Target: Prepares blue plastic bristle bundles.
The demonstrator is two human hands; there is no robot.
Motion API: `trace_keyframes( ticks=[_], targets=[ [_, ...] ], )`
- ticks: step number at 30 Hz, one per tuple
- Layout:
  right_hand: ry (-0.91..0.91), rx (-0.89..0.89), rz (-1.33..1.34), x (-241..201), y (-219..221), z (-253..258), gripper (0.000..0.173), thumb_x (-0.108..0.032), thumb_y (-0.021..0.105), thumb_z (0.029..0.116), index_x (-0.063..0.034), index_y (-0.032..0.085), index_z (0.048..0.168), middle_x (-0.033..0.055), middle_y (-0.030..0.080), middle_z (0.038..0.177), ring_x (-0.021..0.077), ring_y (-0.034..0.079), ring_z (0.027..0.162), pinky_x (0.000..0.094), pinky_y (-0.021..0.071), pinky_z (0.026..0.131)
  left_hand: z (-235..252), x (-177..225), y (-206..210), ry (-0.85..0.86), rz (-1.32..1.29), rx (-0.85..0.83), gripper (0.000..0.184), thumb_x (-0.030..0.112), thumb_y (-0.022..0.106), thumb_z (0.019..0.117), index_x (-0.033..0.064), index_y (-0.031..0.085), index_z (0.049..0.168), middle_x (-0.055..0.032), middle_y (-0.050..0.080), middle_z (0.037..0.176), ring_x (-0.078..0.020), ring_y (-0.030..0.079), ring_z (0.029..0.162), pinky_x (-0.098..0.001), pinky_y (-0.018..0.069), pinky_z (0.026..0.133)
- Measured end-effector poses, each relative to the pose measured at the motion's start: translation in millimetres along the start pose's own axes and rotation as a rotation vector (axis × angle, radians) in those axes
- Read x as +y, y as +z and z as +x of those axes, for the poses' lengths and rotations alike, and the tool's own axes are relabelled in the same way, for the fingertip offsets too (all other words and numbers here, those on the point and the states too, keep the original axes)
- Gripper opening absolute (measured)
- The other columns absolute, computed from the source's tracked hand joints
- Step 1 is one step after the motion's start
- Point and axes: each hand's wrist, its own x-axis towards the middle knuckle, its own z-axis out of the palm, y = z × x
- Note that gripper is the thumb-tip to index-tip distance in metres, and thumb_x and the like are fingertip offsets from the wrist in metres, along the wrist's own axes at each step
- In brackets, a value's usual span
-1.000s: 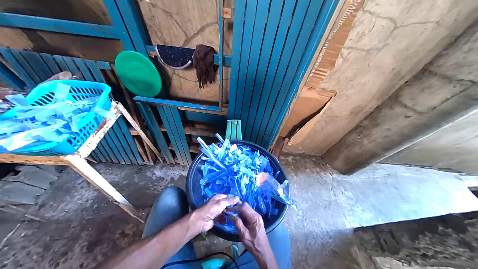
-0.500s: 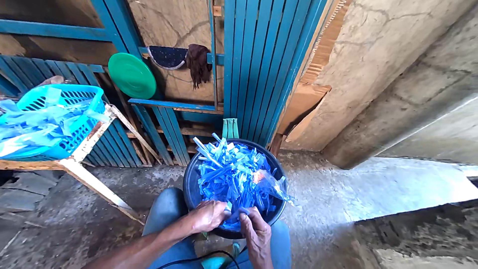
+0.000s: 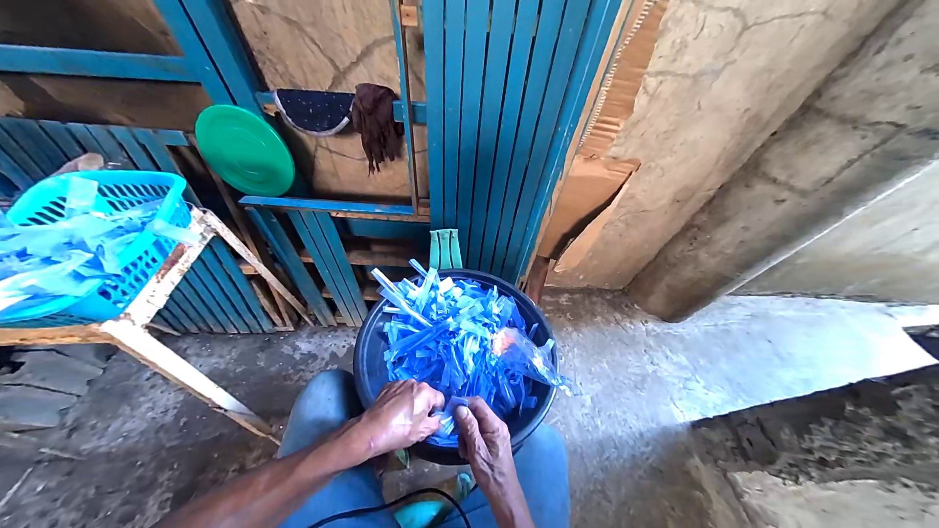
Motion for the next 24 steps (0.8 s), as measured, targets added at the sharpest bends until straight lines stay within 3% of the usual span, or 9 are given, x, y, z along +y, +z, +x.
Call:
trace_keyframes(
  ticks=[3, 6, 7, 11, 14, 17, 19, 21, 24],
  targets=[
    [0.03, 0.062, 0.006, 3.3, 2.1, -2.2, 0.022, -0.014, 0.052, 0.1052, 0.0007, 0.068, 0.108, 0.0013, 0.063, 0.074, 0.0044, 0.054, 0.054, 0.0221, 0.0492, 0.051, 6.2, -12.3, 8.3, 0.075, -0.202, 0.015, 0.028, 0.028, 0.056, 0.1021, 0.0022, 0.067, 0.098, -0.014, 0.065, 0.082, -0.0292, 0.064, 0.079, -0.0532, 0.0497, 0.075],
    [0.017, 0.126, 0.087, 3.1, -2.4, -2.3, 0.019, -0.009, 0.056, 0.1011, 0.0034, 0.067, 0.108, 0.0077, 0.068, 0.087, 0.0099, 0.062, 0.064, 0.0247, 0.0544, 0.056, 10.2, -20.5, 13.5, 0.076, -0.357, 0.001, 0.037, 0.035, 0.05, 0.1076, 0.0039, 0.068, 0.099, -0.0084, 0.067, 0.082, -0.0185, 0.066, 0.072, -0.0424, 0.0564, 0.073],
    [0.034, 0.154, 0.12, 2.3, -4.3, -3.2, 0.019, -0.009, 0.056, 0.0999, 0.0034, 0.068, 0.108, 0.0086, 0.068, 0.091, 0.011, 0.062, 0.066, 0.0251, 0.0549, 0.057, 11.1, -22.0, 13.2, 0.044, -0.351, 0.0, 0.04, 0.037, 0.049, 0.1081, 0.0042, 0.068, 0.1, -0.0089, 0.068, 0.083, -0.02, 0.067, 0.073, -0.0444, 0.0563, 0.075],
    [0.213, 0.21, 0.426, -2.9, -7.0, -5.0, 0.02, -0.015, 0.05, 0.0999, -0.0007, 0.064, 0.102, 0.0072, 0.065, 0.074, 0.0102, 0.058, 0.057, 0.0251, 0.0506, 0.052, 14.2, -26.2, 9.9, -0.011, -0.204, 0.024, 0.044, 0.043, 0.046, 0.108, 0.0057, 0.068, 0.1, -0.0117, 0.069, 0.085, -0.0277, 0.068, 0.082, -0.054, 0.0527, 0.08],
    [0.297, 0.232, 0.602, -7.5, -4.7, -4.3, 0.021, -0.017, 0.046, 0.1008, -0.0016, 0.06, 0.104, 0.0101, 0.067, 0.078, 0.0099, 0.06, 0.056, 0.0236, 0.0513, 0.051, 14.5, -22.6, 6.5, -0.031, -0.099, 0.024, 0.045, 0.044, 0.044, 0.1084, 0.006, 0.067, 0.101, -0.014, 0.067, 0.087, -0.0316, 0.067, 0.086, -0.0563, 0.0505, 0.081],
    [0.2, 0.195, 0.526, -5.6, -4.5, -3.7, 0.02, -0.018, 0.057, 0.1009, -0.0004, 0.065, 0.103, 0.0072, 0.064, 0.073, 0.0089, 0.058, 0.056, 0.0238, 0.0502, 0.052, 15.7, -24.7, 8.3, 0.001, -0.091, 0.048, 0.042, 0.041, 0.046, 0.1078, 0.0044, 0.066, 0.101, -0.0159, 0.066, 0.086, -0.0338, 0.066, 0.085, -0.0578, 0.0501, 0.079],
    [0.108, 0.144, 0.397, -1.4, -7.0, -3.5, 0.021, -0.02, 0.062, 0.1005, -0.0003, 0.069, 0.104, 0.0053, 0.063, 0.073, 0.0086, 0.056, 0.058, 0.024, 0.0495, 0.053, 16.2, -25.1, 7.9, 0.012, -0.128, 0.058, 0.039, 0.039, 0.049, 0.1069, 0.0046, 0.066, 0.108, -0.0162, 0.067, 0.089, -0.0337, 0.067, 0.087, -0.0578, 0.0513, 0.081],
    [0.099, 0.158, 0.376, -0.6, -6.1, -3.0, 0.018, -0.018, 0.063, 0.0999, -0.0008, 0.069, 0.103, 0.0034, 0.06, 0.069, 0.0073, 0.054, 0.055, 0.023, 0.0477, 0.051, 17.6, -28.2, 8.1, 0.032, -0.272, 0.094, 0.037, 0.038, 0.054, 0.1048, 0.0048, 0.068, 0.11, -0.0136, 0.067, 0.089, -0.0277, 0.065, 0.084, -0.0519, 0.0523, 0.08],
    [0.222, 0.212, 0.524, -6.2, -2.8, -3.4, 0.018, -0.015, 0.054, 0.1018, 0.0, 0.063, 0.107, 0.0066, 0.062, 0.072, 0.009, 0.057, 0.055, 0.0238, 0.0499, 0.051, 18.0, -29.0, 9.6, 0.041, -0.702, 0.122, 0.026, 0.03, 0.059, 0.1042, 0.0057, 0.067, 0.107, -0.0047, 0.071, 0.094, -0.0125, 0.068, 0.079, -0.0312, 0.0564, 0.067]
  ],
)
